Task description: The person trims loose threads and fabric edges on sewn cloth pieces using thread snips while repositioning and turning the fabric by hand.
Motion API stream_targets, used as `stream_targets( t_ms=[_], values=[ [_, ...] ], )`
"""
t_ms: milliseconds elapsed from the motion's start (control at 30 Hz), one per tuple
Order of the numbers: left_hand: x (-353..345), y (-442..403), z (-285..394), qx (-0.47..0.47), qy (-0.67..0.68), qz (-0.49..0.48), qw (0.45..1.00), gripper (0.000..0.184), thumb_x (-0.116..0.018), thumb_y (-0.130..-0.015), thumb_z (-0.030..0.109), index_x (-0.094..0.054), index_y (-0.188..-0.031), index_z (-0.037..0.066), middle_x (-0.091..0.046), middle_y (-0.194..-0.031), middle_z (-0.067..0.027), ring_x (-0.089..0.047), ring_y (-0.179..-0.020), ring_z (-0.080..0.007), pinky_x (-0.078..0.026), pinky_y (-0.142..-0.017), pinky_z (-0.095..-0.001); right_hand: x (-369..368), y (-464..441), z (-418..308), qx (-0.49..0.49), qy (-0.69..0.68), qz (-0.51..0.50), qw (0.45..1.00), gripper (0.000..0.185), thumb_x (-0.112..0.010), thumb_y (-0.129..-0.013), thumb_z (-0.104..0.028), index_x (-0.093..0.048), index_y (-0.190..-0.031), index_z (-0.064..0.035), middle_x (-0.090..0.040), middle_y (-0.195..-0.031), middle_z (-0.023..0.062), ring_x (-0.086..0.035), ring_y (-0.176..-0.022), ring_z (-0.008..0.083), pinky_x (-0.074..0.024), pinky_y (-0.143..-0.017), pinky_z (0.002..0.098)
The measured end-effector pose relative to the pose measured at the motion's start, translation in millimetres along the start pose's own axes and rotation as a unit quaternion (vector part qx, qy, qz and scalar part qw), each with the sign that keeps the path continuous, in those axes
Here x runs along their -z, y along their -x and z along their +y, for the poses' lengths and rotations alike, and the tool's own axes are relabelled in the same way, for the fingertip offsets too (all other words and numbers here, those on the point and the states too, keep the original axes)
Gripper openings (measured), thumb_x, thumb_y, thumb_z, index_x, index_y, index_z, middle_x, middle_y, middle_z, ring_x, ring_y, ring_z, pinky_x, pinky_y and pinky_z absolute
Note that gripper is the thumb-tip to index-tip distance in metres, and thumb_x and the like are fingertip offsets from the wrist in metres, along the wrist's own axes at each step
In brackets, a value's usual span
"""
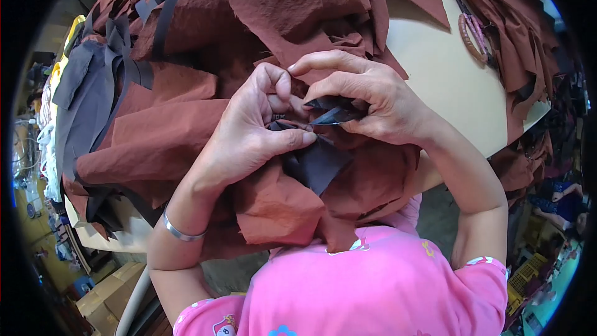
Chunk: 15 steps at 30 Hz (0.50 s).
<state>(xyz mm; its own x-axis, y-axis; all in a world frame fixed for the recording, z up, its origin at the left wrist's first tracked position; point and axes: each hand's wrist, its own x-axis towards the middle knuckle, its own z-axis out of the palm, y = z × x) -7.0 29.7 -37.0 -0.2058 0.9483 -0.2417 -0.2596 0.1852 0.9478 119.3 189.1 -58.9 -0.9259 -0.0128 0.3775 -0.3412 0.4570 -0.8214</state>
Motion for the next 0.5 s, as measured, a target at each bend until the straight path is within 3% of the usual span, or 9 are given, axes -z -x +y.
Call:
stream_targets(
  t_ms=[267, 500],
  values=[
    [-2, 2, 3, 0.016, -0.049, -0.016, 0.999, 0.034, -0.063, -0.073, -0.007, -0.038, -0.090, 0.008, -0.039, -0.085, 0.0028, -0.048, -0.085, -0.0040, -0.042, -0.073, -0.0188, 9, -14, 4, 0.043, 0.005, 0.002, 0.999, 0.027, -0.067, -0.063, 0.006, -0.062, -0.086, -0.0056, -0.053, -0.118, 0.0083, -0.058, -0.099, 0.0212, -0.0476, -0.077, 0.0293],
    [-4, 4, 8, 0.040, 0.000, -0.029, 0.999, 0.032, -0.062, -0.075, -0.006, -0.040, -0.094, 0.007, -0.047, -0.086, 0.0013, -0.047, -0.082, -0.0040, -0.041, -0.072, -0.0183, 7, -13, 5, 0.038, 0.043, 0.002, 0.998, 0.020, -0.070, -0.062, 0.002, -0.060, -0.078, -0.0055, -0.056, -0.113, 0.0087, -0.059, -0.095, 0.0224, -0.0481, -0.074, 0.0298]
  ],
)
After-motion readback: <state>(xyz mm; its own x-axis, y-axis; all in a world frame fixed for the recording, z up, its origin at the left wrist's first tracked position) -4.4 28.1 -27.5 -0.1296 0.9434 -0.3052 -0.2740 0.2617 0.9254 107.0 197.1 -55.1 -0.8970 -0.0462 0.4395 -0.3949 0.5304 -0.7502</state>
